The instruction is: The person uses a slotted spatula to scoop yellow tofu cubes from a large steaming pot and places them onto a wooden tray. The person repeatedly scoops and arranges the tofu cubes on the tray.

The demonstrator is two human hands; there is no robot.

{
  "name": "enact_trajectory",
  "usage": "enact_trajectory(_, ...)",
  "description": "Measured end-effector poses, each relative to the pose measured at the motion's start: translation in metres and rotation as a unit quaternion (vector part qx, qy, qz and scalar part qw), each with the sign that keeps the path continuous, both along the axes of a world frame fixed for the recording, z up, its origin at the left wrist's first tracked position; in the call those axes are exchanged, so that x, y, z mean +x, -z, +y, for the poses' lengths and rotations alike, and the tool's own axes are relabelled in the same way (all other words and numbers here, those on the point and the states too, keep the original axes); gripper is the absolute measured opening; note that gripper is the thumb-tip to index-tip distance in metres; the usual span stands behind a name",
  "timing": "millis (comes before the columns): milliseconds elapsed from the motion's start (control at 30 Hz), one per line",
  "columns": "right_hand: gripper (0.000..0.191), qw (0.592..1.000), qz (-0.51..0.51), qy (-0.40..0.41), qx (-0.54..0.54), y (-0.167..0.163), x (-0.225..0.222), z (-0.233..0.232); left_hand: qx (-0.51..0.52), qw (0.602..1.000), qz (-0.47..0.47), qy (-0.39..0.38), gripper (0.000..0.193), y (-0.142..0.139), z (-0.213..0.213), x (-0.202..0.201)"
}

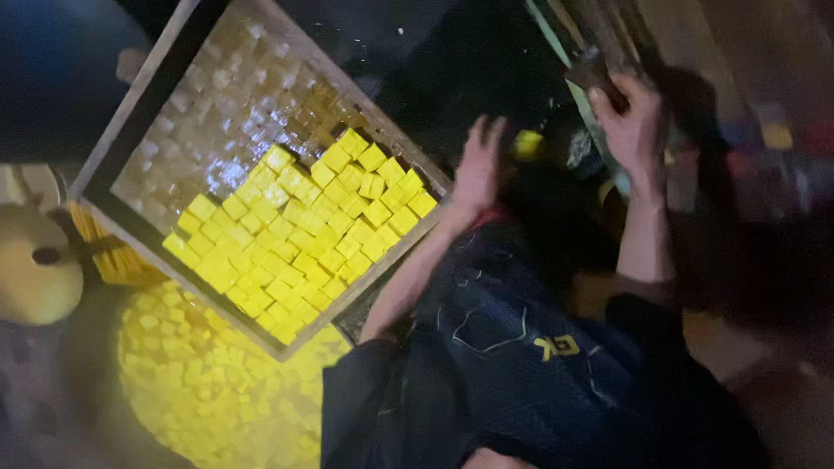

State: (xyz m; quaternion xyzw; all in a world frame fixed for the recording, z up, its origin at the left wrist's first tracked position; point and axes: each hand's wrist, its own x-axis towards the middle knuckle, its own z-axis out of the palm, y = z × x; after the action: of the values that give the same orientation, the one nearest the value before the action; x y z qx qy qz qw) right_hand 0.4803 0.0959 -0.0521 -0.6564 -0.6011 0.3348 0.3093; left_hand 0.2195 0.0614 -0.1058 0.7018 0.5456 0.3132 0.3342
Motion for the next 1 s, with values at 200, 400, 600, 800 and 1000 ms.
enact_trajectory(200,0.021,0.99,0.102,-0.011,-0.094,0.051,-0.011,0.049,0.004,0.996,-0.006,-0.094,0.063,-0.03,0.005,-0.043)
enact_trajectory(400,0.027,0.976,0.102,-0.152,-0.119,0.077,-0.164,0.097,0.137,0.903,-0.031,-0.405,0.038,-0.043,-0.065,-0.191)
enact_trajectory(600,0.026,0.873,0.147,-0.451,-0.111,0.056,-0.403,0.036,0.079,0.653,0.073,-0.75,0.029,-0.008,-0.259,-0.306)
enact_trajectory(800,0.028,0.691,0.146,-0.69,-0.158,0.041,-0.596,-0.155,-0.052,0.488,0.155,-0.857,0.035,0.051,-0.428,-0.311)
enact_trajectory(1000,0.044,0.602,-0.048,-0.785,-0.139,0.083,-0.665,-0.319,-0.168,0.525,0.158,-0.82,0.042,0.075,-0.469,-0.3)
